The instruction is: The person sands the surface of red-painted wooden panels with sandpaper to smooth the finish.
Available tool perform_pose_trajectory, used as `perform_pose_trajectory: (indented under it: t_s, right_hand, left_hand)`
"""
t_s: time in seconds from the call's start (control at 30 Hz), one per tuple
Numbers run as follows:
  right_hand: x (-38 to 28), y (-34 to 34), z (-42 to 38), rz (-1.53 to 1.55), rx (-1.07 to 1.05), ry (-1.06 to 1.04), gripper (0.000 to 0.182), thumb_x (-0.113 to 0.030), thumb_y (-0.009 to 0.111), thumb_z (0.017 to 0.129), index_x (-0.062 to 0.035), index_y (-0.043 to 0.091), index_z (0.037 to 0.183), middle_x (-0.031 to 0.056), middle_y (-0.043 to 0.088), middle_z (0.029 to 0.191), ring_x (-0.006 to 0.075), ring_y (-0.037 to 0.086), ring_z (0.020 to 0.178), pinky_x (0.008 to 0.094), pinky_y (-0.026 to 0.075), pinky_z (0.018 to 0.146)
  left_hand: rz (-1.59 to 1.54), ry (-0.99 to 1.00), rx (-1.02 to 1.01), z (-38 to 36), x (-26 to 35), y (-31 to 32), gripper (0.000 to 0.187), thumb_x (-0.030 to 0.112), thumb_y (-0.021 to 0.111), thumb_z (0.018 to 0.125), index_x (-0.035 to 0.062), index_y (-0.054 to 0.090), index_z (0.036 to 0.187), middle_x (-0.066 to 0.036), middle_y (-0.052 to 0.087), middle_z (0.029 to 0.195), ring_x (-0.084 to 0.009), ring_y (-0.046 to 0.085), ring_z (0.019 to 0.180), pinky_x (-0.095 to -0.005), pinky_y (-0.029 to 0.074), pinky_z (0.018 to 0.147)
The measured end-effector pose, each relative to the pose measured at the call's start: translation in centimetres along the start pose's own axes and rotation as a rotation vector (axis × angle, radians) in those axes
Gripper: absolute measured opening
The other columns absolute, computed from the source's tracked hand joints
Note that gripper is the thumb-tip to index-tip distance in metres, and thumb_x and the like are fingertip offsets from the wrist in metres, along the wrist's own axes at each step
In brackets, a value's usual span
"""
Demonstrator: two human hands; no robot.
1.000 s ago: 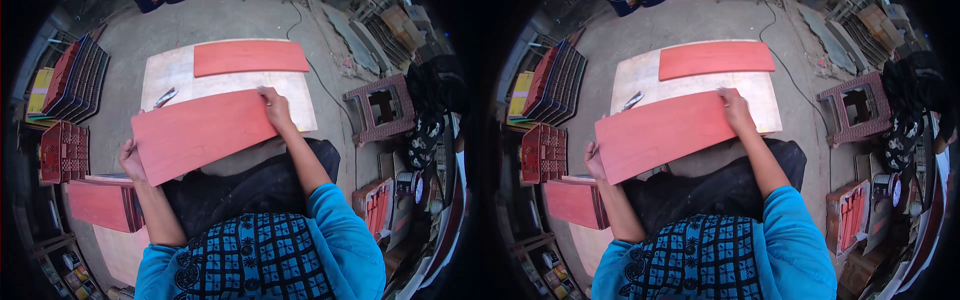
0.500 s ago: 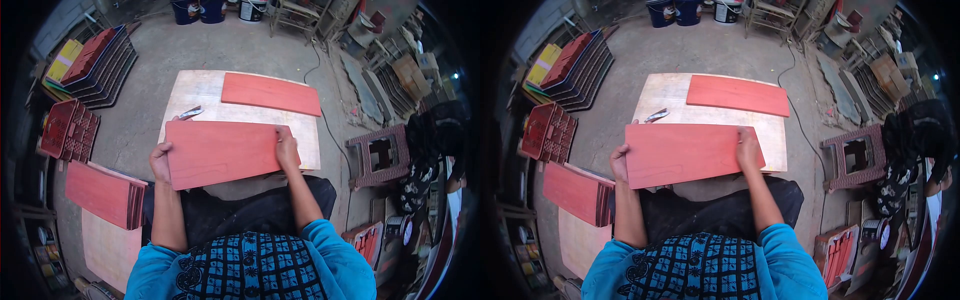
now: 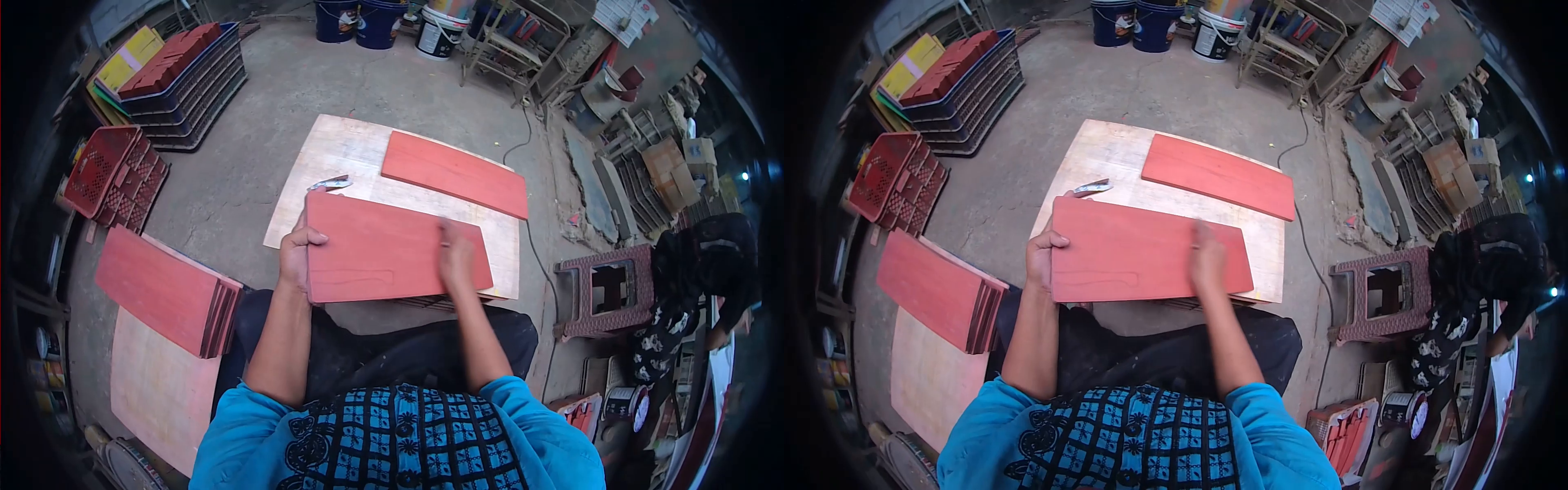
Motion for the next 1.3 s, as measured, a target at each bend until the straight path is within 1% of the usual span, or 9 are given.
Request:
perform_pose_trajectory:
  t_s: [0.13, 0.37, 0.5, 0.73, 0.87, 1.0, 1.07, 1.13, 1.3]
  right_hand:
    - [-10.6, 1.1, -2.3, 0.198, -0.025, -0.493, 0.047, 0.01, 0.041, 0.078, -0.0034, 0.057, 0.12, 0.0193, 0.059, 0.118, 0.026, 0.055, 0.115, 0.034, 0.041, 0.1]
    - [4.4, -2.1, 0.5, -0.001, 0.069, 0.069, 0.043, 0.008, 0.043, 0.074, -0.0013, 0.06, 0.112, 0.0219, 0.065, 0.094, 0.0353, 0.064, 0.082, 0.0407, 0.051, 0.073]
    - [-2.5, -0.7, -0.1, -0.099, -0.023, -0.001, 0.046, 0.009, 0.041, 0.072, 0.0005, 0.059, 0.114, 0.0238, 0.063, 0.101, 0.037, 0.063, 0.088, 0.0422, 0.05, 0.077]
    - [-18.0, 2.4, -3.1, 0.262, -0.035, -0.634, 0.049, 0.015, 0.038, 0.074, 0.0001, 0.057, 0.117, 0.0238, 0.055, 0.119, 0.0351, 0.051, 0.116, 0.0375, 0.041, 0.1]
    - [-11.0, 1.3, -2.4, 0.209, -0.147, -0.297, 0.053, 0.013, 0.04, 0.074, -0.0036, 0.054, 0.123, 0.0207, 0.055, 0.123, 0.0314, 0.053, 0.116, 0.0362, 0.041, 0.1]
    - [2.4, -0.6, -0.2, 0.018, 0.124, -0.157, 0.04, 0.007, 0.043, 0.076, 0.0019, 0.061, 0.111, 0.0204, 0.066, 0.097, 0.0293, 0.064, 0.087, 0.0356, 0.05, 0.076]
    - [-2.5, -1.3, -0.3, -0.102, -0.054, 0.07, 0.039, 0.01, 0.043, 0.079, -0.0006, 0.061, 0.112, 0.0197, 0.066, 0.097, 0.0279, 0.065, 0.088, 0.0333, 0.05, 0.076]
    - [-7.6, 0.5, -1.9, 0.085, 0.04, -0.361, 0.037, 0.009, 0.044, 0.084, -0.0038, 0.06, 0.116, 0.0198, 0.064, 0.107, 0.0286, 0.062, 0.102, 0.0341, 0.049, 0.084]
    - [-11.8, 0.8, -3.3, 0.15, -0.047, -0.524, 0.034, 0.007, 0.044, 0.088, -0.0048, 0.06, 0.116, 0.0177, 0.062, 0.113, 0.0276, 0.058, 0.11, 0.0346, 0.046, 0.091]
  left_hand:
    - [-0.073, -0.033, -0.034, -0.3, 0.1, 0.7, 0.077, 0.003, 0.042, 0.059, 0.0047, 0.038, 0.136, -0.015, 0.048, 0.122, -0.0286, 0.049, 0.116, -0.0389, 0.039, 0.102]
    - [-0.005, -0.016, 0.021, -0.4, 0.0, 0.4, 0.078, 0.003, 0.043, 0.058, 0.0035, 0.037, 0.136, -0.015, 0.049, 0.122, -0.0265, 0.051, 0.113, -0.0352, 0.041, 0.099]
    - [0.016, 0.0, 0.006, 0.0, -0.4, -0.7, 0.077, 0.002, 0.042, 0.058, 0.0028, 0.037, 0.135, -0.015, 0.05, 0.123, -0.0254, 0.052, 0.11, -0.0333, 0.04, 0.098]
    - [0.04, 0.011, -0.064, 0.1, -0.4, -0.6, 0.08, 0.004, 0.041, 0.057, 0.0009, 0.034, 0.137, -0.017, 0.046, 0.129, -0.0278, 0.048, 0.117, -0.0346, 0.036, 0.104]
    - [0.021, -0.006, 0.033, -0.3, -0.6, -0.7, 0.079, 0.003, 0.044, 0.058, 0.0038, 0.036, 0.137, -0.014, 0.052, 0.119, -0.0256, 0.053, 0.108, -0.033, 0.042, 0.097]
    - [0.049, 0.002, 0.035, -0.9, -0.5, -0.4, 0.082, 0.004, 0.046, 0.058, 0.0049, 0.034, 0.139, -0.012, 0.054, 0.115, -0.02, 0.055, 0.098, -0.0277, 0.046, 0.086]
    - [0.113, 0.049, 0.051, -0.7, -0.5, -0.4, 0.082, 0.004, 0.047, 0.058, 0.0056, 0.034, 0.139, -0.013, 0.053, 0.116, -0.0217, 0.055, 0.099, -0.0297, 0.046, 0.086]
    - [0.164, 0.066, 0.048, 0.0, -1.2, -1.5, 0.08, 0.004, 0.046, 0.059, 0.006, 0.034, 0.139, -0.014, 0.052, 0.118, -0.0252, 0.055, 0.103, -0.0335, 0.045, 0.09]
    - [0.074, 0.012, 0.021, -0.1, -1.1, -1.2, 0.078, 0.003, 0.045, 0.062, 0.0054, 0.033, 0.139, -0.016, 0.051, 0.119, -0.0255, 0.054, 0.103, -0.0335, 0.044, 0.091]
Point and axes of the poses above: each hand's wrist, its own z-axis towards the middle knuckle, its own y-axis out of the palm, x = y × z, the point moved 3 cm from there along z, towards the middle knuckle
